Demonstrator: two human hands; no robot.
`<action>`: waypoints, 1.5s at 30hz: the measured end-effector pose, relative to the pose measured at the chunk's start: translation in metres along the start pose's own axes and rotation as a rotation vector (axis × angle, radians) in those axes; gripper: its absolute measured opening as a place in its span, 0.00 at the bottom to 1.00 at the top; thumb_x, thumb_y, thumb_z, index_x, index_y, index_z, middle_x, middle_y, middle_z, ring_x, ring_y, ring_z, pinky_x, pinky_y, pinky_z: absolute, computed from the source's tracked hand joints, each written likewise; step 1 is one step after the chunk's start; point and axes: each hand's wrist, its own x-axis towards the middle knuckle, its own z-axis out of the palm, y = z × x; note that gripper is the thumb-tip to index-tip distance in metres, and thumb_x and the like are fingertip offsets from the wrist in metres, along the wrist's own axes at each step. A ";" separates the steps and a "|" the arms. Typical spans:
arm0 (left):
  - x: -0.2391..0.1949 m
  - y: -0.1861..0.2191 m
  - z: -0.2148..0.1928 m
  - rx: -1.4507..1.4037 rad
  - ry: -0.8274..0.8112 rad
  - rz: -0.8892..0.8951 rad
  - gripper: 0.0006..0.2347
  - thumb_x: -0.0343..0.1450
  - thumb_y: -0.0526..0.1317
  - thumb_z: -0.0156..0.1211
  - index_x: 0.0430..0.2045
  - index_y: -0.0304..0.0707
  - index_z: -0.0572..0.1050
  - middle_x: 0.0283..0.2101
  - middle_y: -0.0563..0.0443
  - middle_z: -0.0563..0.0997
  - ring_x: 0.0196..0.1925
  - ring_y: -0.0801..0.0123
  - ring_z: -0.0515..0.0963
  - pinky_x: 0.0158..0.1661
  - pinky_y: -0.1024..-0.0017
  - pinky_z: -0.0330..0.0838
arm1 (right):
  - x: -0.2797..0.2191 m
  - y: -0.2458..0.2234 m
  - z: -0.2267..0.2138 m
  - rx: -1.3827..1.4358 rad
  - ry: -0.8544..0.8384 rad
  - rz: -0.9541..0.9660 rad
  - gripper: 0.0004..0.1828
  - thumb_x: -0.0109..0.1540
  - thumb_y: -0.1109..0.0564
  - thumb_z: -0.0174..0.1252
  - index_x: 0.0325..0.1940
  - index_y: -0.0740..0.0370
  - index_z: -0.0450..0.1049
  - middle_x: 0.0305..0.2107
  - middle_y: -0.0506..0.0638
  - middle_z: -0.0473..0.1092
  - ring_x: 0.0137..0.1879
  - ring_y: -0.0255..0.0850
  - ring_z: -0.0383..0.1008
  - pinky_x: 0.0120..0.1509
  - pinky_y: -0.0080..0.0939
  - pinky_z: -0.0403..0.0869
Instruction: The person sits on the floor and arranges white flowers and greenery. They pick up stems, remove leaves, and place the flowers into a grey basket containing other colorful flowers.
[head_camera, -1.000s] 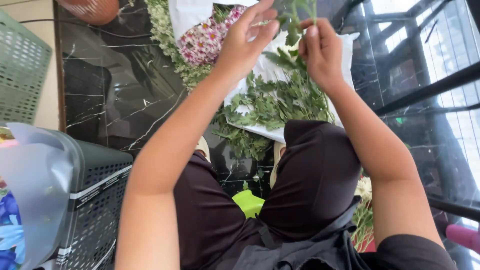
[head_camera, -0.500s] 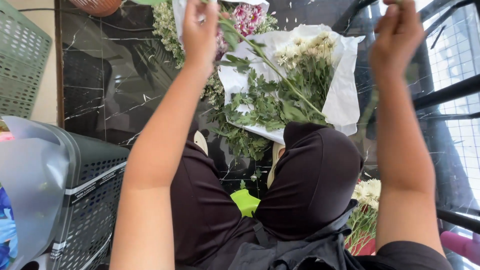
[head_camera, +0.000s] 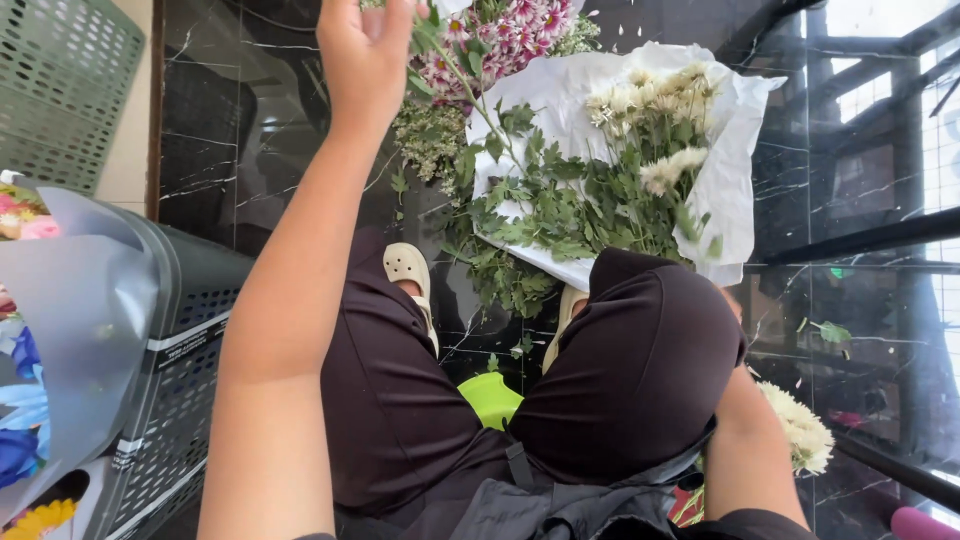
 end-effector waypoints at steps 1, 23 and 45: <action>-0.001 0.001 0.001 0.093 -0.020 0.017 0.08 0.81 0.38 0.55 0.54 0.46 0.72 0.35 0.46 0.85 0.19 0.78 0.66 0.19 0.77 0.58 | 0.010 -0.009 -0.002 -0.067 -0.037 -0.055 0.15 0.69 0.45 0.47 0.34 0.54 0.60 0.29 0.53 0.58 0.41 0.43 0.52 0.45 0.47 0.54; 0.000 0.077 0.063 -0.225 -0.281 -0.177 0.07 0.67 0.28 0.69 0.37 0.37 0.80 0.38 0.48 0.86 0.33 0.63 0.89 0.33 0.71 0.94 | -0.160 -0.421 -0.053 0.841 -0.322 -1.238 0.13 0.72 0.50 0.56 0.44 0.62 0.68 0.35 0.49 0.68 0.40 0.39 0.72 0.48 0.38 0.75; 0.004 0.058 0.080 0.091 -0.211 -0.121 0.07 0.70 0.32 0.66 0.31 0.53 0.79 0.32 0.64 0.86 0.35 0.78 0.84 0.38 0.73 0.77 | -0.131 -0.406 -0.031 0.536 0.085 -1.196 0.28 0.76 0.41 0.44 0.72 0.62 0.54 0.64 0.59 0.62 0.62 0.47 0.73 0.66 0.45 0.78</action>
